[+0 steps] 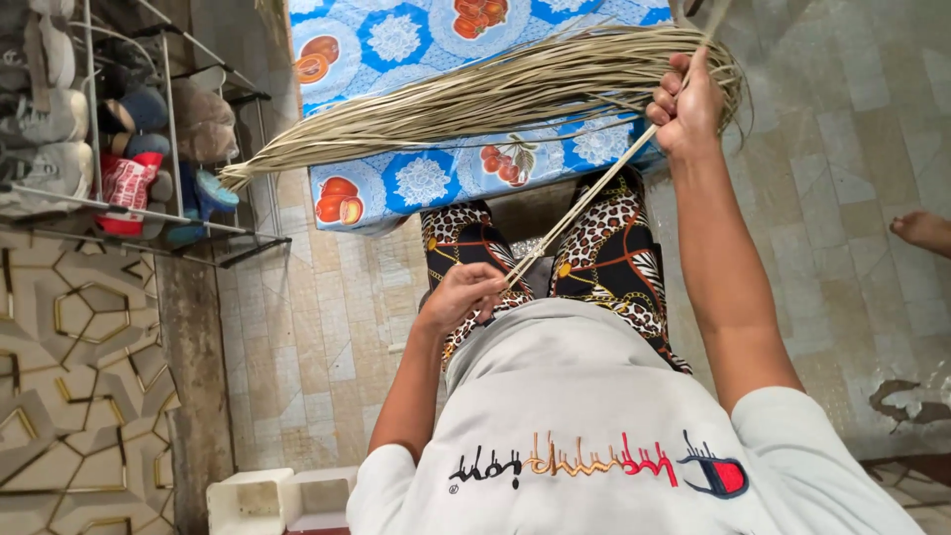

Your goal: The person sits at a table and repeatedly picks up individual dried fibers from a large bundle, separates them, and places them back into the pile. A second person briefly places a stone and cloth on the table, which the person then moves aside before resuming the sorting task.

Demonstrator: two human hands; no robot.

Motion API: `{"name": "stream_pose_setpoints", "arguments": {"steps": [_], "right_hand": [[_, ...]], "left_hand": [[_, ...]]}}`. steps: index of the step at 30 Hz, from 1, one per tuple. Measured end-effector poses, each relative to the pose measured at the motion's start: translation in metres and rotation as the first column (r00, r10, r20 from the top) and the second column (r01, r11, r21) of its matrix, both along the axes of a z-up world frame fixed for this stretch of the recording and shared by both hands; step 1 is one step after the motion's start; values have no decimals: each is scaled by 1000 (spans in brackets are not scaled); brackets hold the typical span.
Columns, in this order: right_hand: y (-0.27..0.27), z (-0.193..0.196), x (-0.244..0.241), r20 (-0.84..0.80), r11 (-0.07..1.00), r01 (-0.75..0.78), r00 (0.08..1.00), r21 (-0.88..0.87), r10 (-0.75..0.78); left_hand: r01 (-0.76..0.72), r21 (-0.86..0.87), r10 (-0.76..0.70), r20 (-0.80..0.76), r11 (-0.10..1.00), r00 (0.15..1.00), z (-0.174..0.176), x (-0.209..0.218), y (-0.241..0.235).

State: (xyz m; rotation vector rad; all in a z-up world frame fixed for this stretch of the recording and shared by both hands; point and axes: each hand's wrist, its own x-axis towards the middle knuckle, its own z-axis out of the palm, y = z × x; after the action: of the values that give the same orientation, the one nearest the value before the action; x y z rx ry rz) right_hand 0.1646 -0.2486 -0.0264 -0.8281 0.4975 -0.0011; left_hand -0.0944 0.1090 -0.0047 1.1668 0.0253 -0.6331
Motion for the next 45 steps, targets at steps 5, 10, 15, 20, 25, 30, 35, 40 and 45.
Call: {"name": "stream_pose_setpoints", "arguments": {"steps": [5, 10, 15, 20, 25, 30, 35, 40, 45], "right_hand": [[-21, -23, -6, -35, 998, 63, 997, -14, -63], [-50, -70, -6, -58, 995, 97, 994, 21, -95], [-73, -104, -5, -119, 974, 164, 982, 155, -146], [-79, -97, -8, -107, 977, 186, 979, 103, -175], [-70, -86, -12, -83, 987, 147, 987, 71, -141], [-67, -88, -8, -39, 989, 137, 990, 54, -135], [-78, -115, 6, -16, 991, 75, 997, 107, -74], [-93, -138, 15, 11, 999, -50, 999, -15, 50], [-91, -124, 11, 6, 999, -43, 999, 3, 43]], "left_hand": [[19, -22, -20, -79, 1000, 997, -18, -17, 25], [-35, -196, 30, -30, 980, 999, -34, -22, 35], [-67, -342, 60, -30, 937, 998, -46, -15, 31], [-22, -188, 6, -88, 982, 996, -50, -9, 38], [29, -73, -39, -131, 997, 991, -56, -14, 50], [-70, -347, 93, 49, 935, 994, -56, -21, 65], [-55, -185, 49, -38, 981, 998, -55, -23, 71], [-203, -151, 185, -123, 968, 975, -84, -33, 66], [-177, -147, 163, -102, 973, 981, -65, -23, 54]]}}
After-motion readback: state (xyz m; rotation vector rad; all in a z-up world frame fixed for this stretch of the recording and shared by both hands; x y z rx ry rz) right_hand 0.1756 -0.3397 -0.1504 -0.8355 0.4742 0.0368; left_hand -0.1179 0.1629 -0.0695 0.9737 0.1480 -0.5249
